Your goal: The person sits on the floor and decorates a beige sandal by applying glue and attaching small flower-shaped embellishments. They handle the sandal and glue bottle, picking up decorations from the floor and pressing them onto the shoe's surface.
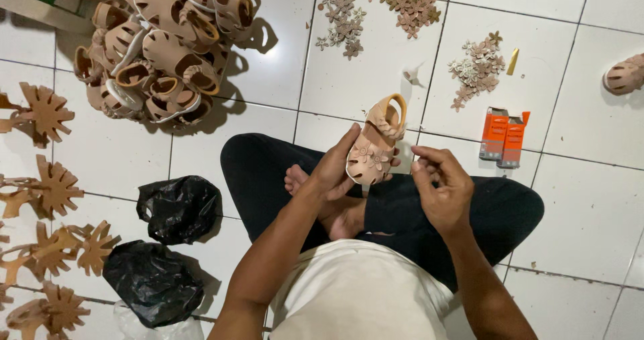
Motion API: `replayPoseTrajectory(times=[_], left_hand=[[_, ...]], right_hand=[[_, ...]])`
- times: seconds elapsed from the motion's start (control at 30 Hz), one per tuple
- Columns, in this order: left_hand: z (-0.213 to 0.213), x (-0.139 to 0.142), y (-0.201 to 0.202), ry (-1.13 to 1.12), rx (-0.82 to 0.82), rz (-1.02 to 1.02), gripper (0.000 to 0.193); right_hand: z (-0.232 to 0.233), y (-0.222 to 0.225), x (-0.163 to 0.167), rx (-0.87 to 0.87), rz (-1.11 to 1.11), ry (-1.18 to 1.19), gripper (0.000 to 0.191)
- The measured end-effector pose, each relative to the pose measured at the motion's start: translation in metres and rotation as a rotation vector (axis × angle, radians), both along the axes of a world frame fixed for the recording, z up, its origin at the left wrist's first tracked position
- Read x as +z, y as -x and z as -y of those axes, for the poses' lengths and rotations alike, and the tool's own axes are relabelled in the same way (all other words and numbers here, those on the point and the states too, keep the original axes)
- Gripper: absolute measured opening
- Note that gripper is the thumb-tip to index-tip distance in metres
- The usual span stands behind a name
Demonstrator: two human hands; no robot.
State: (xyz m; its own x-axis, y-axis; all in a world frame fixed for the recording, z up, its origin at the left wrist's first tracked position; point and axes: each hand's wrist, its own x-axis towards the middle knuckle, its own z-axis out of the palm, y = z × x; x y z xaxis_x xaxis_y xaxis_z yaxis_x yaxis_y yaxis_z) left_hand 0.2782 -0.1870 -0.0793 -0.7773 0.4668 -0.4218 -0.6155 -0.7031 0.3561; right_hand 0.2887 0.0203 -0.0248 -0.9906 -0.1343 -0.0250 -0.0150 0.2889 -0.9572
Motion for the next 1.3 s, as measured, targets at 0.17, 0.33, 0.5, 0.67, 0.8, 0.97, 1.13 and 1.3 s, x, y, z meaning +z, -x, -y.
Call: replayPoseTrajectory(times=[0.17, 0.33, 0.5, 0.67, 0.8, 0.97, 1.13, 1.3], left_hand=[[0.000, -0.013, -0.002, 0.052, 0.070, 0.062, 0.063], [0.010, -0.008, -0.001, 0.096, 0.085, 0.091, 0.060], [0.038, 0.004, 0.000, 0.118, 0.144, 0.011, 0.063], [0.058, 0.003, 0.001, 0.148, 0.192, 0.066, 0.059], [0.068, -0.013, 0.001, 0.155, 0.323, 0.128, 0.053], [0.070, -0.037, 0.003, 0.055, 0.375, 0.108, 0.046], [0.062, -0.049, 0.009, 0.028, 0.365, 0.036, 0.049], [0.045, -0.050, 0.005, -0.064, 0.362, -0.003, 0.050]], right_hand=[[0.024, -0.005, 0.013, 0.205, -0.165, -0.162, 0.043], [0.019, 0.002, -0.009, 0.206, -0.314, -0.193, 0.034], [0.003, 0.075, -0.078, -0.176, -0.094, -0.278, 0.039], [0.023, 0.147, -0.125, -0.175, -0.142, -0.382, 0.052], [0.039, 0.172, -0.135, -0.172, -0.090, -0.315, 0.042], [0.033, 0.161, -0.139, -0.156, -0.011, -0.265, 0.032], [-0.002, 0.087, -0.077, -0.020, 0.239, 0.147, 0.023], [-0.017, 0.028, 0.001, 0.031, 0.161, 0.116, 0.021]])
